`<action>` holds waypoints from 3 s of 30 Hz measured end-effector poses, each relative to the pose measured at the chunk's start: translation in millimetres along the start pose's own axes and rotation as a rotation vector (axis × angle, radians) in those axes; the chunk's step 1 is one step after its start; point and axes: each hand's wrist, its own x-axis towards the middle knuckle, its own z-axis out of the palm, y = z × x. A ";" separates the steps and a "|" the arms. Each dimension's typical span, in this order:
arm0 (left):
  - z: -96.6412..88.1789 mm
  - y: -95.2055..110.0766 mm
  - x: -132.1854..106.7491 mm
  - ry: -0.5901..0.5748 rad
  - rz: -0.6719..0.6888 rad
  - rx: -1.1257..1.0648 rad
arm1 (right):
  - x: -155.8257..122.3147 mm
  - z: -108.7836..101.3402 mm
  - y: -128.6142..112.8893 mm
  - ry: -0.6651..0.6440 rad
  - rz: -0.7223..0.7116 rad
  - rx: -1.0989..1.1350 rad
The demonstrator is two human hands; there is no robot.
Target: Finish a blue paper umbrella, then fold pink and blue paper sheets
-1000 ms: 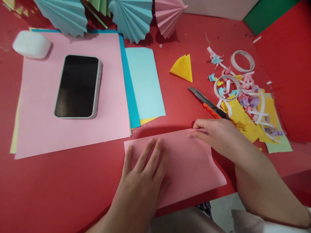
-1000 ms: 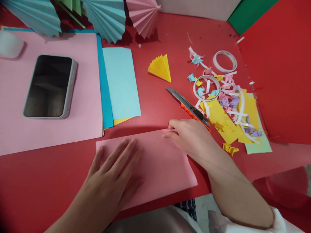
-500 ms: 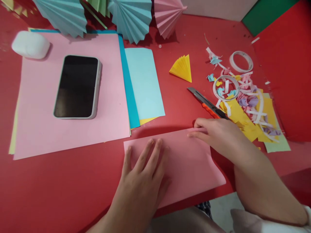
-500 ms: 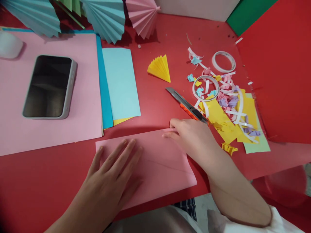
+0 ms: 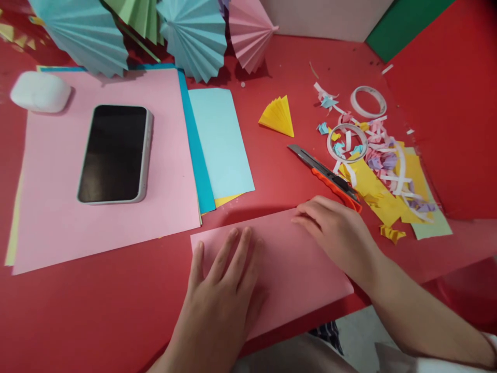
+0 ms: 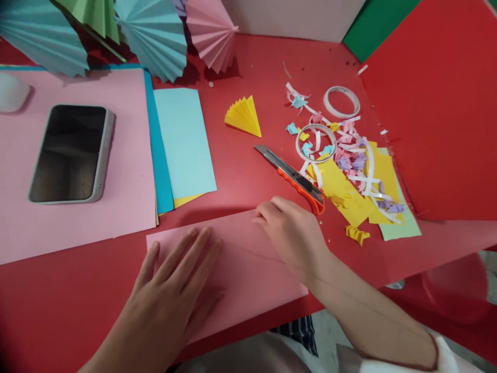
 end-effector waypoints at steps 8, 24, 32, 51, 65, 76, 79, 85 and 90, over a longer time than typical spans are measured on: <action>1.4 -0.5 2.9 -0.001 0.032 0.004 | -19.1 10.4 -5.5 0.211 -0.186 -0.074; -10.3 5.5 12.1 -0.097 -0.024 0.098 | -29.9 16.5 -9.2 0.150 -0.133 -0.172; -17.8 8.5 21.1 -0.050 0.058 0.193 | -31.8 23.0 -2.0 0.194 -0.166 -0.170; 12.5 -20.2 55.9 0.212 0.471 0.140 | -40.3 25.9 21.7 0.175 -0.313 -0.013; 10.4 -19.7 53.9 0.140 0.464 -0.013 | -44.1 26.5 36.5 0.130 -0.388 0.034; 10.3 -17.4 56.3 0.171 0.490 -0.012 | -34.4 14.0 38.0 0.143 -0.230 0.068; 10.5 -17.6 55.7 0.167 0.507 0.005 | -26.4 11.2 37.1 0.096 -0.259 0.015; 11.6 -16.7 54.0 0.131 0.486 0.016 | -15.4 5.1 34.7 0.093 -0.284 0.059; 11.7 -15.8 51.1 0.082 0.453 0.015 | -6.6 2.0 30.3 0.097 -0.269 0.051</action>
